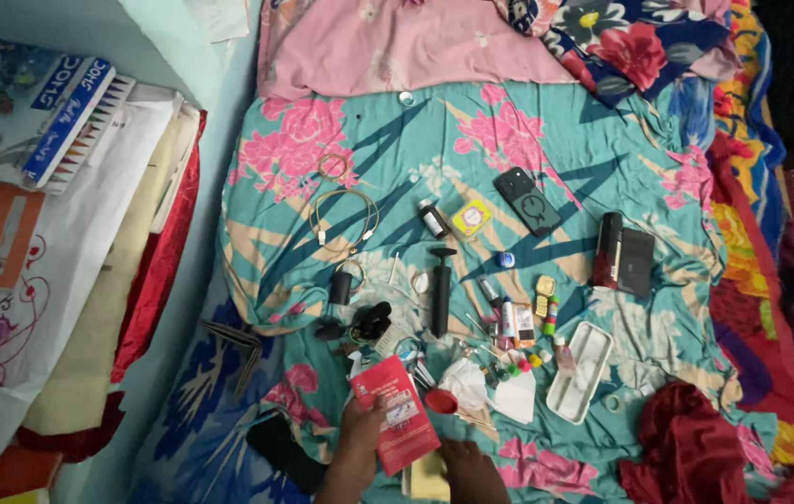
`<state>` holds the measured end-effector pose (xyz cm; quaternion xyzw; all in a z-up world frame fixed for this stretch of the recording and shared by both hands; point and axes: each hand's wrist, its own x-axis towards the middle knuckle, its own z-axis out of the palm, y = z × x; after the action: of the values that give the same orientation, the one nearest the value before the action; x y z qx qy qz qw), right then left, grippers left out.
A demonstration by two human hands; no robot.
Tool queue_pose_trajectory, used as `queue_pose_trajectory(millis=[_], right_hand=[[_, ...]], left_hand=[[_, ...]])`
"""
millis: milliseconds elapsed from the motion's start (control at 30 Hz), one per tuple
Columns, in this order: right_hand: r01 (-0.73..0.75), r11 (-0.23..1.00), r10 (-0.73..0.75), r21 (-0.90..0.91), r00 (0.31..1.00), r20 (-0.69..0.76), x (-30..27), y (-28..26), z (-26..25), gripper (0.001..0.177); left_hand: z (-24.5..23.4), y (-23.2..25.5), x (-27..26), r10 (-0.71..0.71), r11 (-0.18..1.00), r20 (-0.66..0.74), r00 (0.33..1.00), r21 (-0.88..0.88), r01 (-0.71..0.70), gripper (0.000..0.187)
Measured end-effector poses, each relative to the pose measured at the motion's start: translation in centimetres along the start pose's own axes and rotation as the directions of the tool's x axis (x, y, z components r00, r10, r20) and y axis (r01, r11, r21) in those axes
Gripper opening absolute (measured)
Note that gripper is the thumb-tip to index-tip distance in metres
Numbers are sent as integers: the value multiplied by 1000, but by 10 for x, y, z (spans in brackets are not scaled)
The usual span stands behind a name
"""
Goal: The person picks up and organizes various personal items including a packet of cotton swabs, a jar, a watch, and multiple small containers from a shelf and a bed.
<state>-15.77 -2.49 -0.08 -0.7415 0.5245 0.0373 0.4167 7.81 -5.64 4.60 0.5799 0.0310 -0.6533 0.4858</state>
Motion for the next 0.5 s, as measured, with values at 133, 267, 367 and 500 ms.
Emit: queue_pose_trajectory(millis=[133,267,367,500], right_hand=[[-136,947,187,-291,970,155,0,-1,38,71],[-316,945,308,79,946,102,10,12,59,50],[-120,774,238,621,965,-110,8,9,53,41],[-100,352,245,930,969,12,14,-12,1,43]], left_hand=[[-10,4,10,69,996,12,998,65,-69,21],[-13,9,3,1,999,-15,1000,41,0,22],[-12,5,-4,44,999,28,999,29,-45,21],[-2,-1,-14,84,996,163,983,-46,-77,21]])
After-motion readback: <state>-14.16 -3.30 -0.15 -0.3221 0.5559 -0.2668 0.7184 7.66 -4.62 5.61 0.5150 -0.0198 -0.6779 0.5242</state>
